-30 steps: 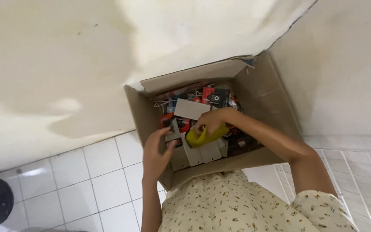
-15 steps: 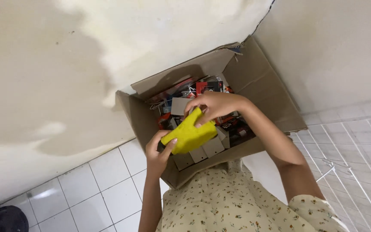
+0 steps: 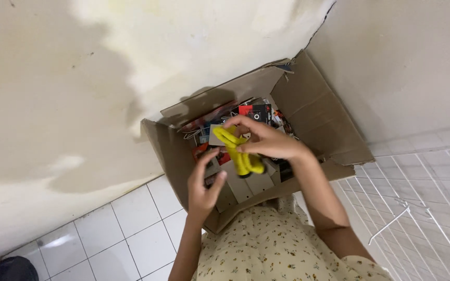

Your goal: The person wipes the surface of a packaged item containing black circular objects using a yellow cloth. They then wipe a white rectangular box with the same cloth. The person places the cleaned packaged item onto a white wire rack and continues wiping other items inside a cardboard box.

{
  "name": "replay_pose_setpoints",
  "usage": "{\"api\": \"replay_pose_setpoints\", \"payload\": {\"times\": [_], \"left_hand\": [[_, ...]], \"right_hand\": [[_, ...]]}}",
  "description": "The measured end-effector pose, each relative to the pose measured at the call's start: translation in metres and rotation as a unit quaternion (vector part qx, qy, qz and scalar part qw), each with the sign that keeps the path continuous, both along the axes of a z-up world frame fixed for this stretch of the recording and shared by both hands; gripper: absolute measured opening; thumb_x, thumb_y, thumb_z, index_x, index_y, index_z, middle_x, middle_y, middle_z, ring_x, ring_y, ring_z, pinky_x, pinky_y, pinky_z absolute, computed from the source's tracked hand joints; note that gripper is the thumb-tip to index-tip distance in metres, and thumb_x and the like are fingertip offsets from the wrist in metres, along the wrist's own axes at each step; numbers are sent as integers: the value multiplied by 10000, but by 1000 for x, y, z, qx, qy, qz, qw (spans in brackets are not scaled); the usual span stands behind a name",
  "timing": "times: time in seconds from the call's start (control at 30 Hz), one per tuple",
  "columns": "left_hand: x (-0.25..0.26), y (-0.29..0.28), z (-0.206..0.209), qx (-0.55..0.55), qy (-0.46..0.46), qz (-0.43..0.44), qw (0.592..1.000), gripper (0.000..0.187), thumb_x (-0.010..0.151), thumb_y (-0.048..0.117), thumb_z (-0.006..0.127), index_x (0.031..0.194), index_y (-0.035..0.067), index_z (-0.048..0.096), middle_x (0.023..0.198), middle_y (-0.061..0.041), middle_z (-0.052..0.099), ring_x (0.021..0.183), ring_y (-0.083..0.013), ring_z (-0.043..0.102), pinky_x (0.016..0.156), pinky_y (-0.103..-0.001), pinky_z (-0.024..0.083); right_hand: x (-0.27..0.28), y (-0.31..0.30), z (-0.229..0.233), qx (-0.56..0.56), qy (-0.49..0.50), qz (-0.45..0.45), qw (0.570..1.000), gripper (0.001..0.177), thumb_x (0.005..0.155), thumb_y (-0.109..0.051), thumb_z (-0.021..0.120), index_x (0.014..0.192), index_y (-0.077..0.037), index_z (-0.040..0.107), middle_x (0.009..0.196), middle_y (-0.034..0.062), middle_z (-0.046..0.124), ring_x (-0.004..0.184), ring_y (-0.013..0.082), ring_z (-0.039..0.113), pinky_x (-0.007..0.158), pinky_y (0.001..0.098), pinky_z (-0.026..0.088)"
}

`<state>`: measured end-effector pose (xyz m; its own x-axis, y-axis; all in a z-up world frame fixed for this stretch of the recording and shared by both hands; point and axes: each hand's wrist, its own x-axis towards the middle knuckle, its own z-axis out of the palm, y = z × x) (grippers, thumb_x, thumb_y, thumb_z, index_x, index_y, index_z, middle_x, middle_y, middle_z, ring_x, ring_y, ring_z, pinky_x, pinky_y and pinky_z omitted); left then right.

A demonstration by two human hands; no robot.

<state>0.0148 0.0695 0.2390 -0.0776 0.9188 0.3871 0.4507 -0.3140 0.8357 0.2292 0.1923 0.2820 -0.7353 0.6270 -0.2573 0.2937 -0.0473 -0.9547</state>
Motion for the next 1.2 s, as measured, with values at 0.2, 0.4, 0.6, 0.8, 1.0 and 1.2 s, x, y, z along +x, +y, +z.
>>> {"api": "replay_pose_setpoints", "payload": {"times": [0.2,0.4,0.6,0.8,1.0,1.2], "left_hand": [[15,-7,-21,-162,-134,-61,976,627,943,164,705,1486,-13,446,1125,-112,713,984,-171,678,866,-335,536],[10,-11,-43,-161,-153,-34,974,551,1053,160,573,1554,-12,420,1055,-73,724,801,-60,599,695,-240,495],[0,-11,-45,-213,-120,-7,970,473,1061,216,573,1483,4,545,721,-10,605,621,-30,476,551,-227,393],[-24,-7,-16,-234,-118,79,962,260,948,196,692,1131,32,776,634,14,687,465,-37,480,442,-227,323],[-51,-13,-22,-270,-169,128,939,211,899,158,784,1025,-10,804,736,-32,737,605,-51,583,563,-222,422],[-53,-9,-1,-299,-237,128,915,265,889,141,775,1104,-14,773,804,-49,757,714,-77,645,660,-224,487]], "right_hand": [[-21,-40,-41,-116,226,-155,955,534,969,-114,636,1455,-135,416,1207,163,666,966,230,699,839,350,641],[-28,-78,-60,63,248,-172,951,541,823,37,800,1294,-19,540,1576,177,388,1369,283,531,1160,408,455],[-14,-79,-73,-4,270,-260,927,309,909,44,657,1200,-54,685,1550,110,471,1337,242,605,1084,396,515],[54,-70,-100,43,77,-436,896,173,963,-57,672,1119,-79,742,1061,88,745,959,141,708,890,315,627],[96,-60,-79,69,137,-578,801,167,1030,-82,656,1165,-21,731,1013,42,733,926,113,660,842,249,536],[108,-58,-75,85,83,-633,765,186,1052,-101,648,1205,-23,718,981,5,709,868,66,631,777,230,501]]}}
